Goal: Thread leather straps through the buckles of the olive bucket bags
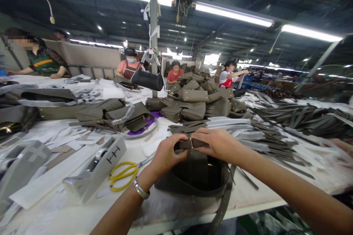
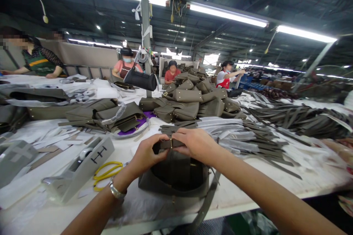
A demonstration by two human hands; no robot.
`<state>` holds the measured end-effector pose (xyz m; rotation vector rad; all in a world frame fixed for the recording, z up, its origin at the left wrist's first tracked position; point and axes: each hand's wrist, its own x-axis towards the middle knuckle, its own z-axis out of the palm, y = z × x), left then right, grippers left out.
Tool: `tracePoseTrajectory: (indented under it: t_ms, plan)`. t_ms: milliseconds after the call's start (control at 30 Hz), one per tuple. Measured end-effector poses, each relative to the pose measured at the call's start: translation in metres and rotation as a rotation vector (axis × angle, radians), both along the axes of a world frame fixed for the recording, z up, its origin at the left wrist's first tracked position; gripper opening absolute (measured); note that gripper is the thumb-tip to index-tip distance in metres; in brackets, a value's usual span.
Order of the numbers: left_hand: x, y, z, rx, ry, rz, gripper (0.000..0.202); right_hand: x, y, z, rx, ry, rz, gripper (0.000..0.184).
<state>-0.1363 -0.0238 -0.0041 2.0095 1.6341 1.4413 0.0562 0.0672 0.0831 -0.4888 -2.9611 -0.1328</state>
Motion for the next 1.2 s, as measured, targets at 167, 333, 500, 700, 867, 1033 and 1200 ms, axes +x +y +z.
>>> tracePoseTrajectory:
  t_ms: [167, 333, 500, 700, 867, 1033, 1200]
  plan:
    - [-0.012, -0.004, -0.013, -0.032, -0.116, 0.028, 0.025, 0.003, 0.004, -0.007, -0.009, 0.074, -0.07, 0.033]
    - [-0.012, 0.002, -0.028, -0.033, -0.299, 0.038, 0.024, -0.005, -0.004, -0.008, 0.066, 0.07, -0.118, 0.04]
    - [-0.007, 0.002, -0.025, -0.073, -0.366, -0.024, 0.032, -0.011, -0.006, -0.011, 0.028, 0.044, -0.07, 0.032]
    - [-0.01, -0.003, -0.023, -0.053, -0.328, -0.045, 0.031, -0.016, -0.006, -0.015, -0.051, 0.11, -0.166, 0.017]
    - [-0.007, -0.002, -0.026, -0.072, -0.371, -0.012, 0.03, -0.024, -0.004, -0.012, -0.297, 0.167, -0.12, 0.011]
    - [-0.003, -0.005, -0.026, -0.046, -0.315, 0.02, 0.028, -0.028, 0.0, -0.01, -0.47, 0.164, -0.146, 0.012]
    - [-0.002, -0.008, -0.024, 0.019, -0.198, 0.048, 0.024, -0.025, 0.0, -0.012, -0.506, 0.168, -0.181, 0.018]
